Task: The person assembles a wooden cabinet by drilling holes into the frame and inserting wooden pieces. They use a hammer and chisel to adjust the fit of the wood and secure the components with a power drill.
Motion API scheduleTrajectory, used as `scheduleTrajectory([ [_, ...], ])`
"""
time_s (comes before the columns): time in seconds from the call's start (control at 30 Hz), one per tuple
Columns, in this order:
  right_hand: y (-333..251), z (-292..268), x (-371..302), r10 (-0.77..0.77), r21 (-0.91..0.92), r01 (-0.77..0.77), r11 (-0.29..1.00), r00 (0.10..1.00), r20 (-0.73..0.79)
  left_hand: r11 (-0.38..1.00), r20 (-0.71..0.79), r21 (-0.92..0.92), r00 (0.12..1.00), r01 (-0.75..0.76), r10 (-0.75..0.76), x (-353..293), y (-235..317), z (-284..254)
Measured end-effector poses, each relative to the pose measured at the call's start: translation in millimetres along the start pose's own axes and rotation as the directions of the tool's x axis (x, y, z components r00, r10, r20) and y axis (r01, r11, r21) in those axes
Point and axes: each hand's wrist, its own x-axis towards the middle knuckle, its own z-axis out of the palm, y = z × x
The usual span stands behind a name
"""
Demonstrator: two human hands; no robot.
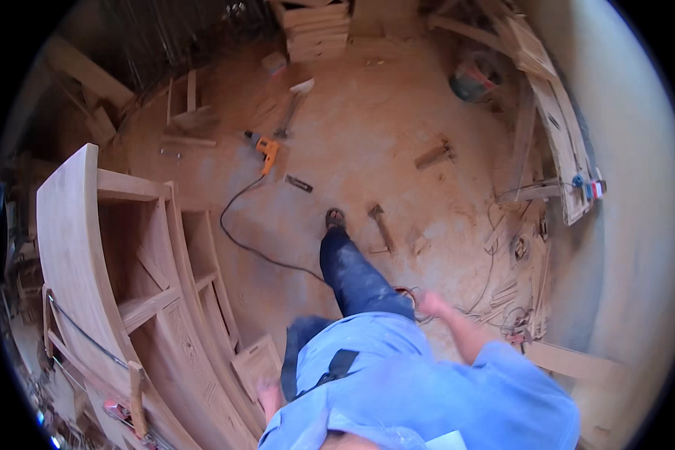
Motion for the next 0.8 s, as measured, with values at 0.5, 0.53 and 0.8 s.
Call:
scheduleTrajectory([
  [0.5, -244, -463, 327, -0.288, -0.141, 0.257, 0.956, 0.914, -0.285, 0.962, -0.026, 0.183, 0.977, -0.203, 0.211, 367, 338, 196],
  [0.53, -253, -464, 364, -0.282, -0.172, 0.248, 0.953, 0.935, -0.215, 0.961, -0.006, 0.188, 0.978, -0.203, 0.208, 385, 355, 205],
  [0.8, -300, -485, 774, -0.484, -0.563, 0.330, 0.758, 0.863, -0.146, 0.792, 0.127, 0.441, 0.903, -0.421, 0.410, 637, 350, 329],
])
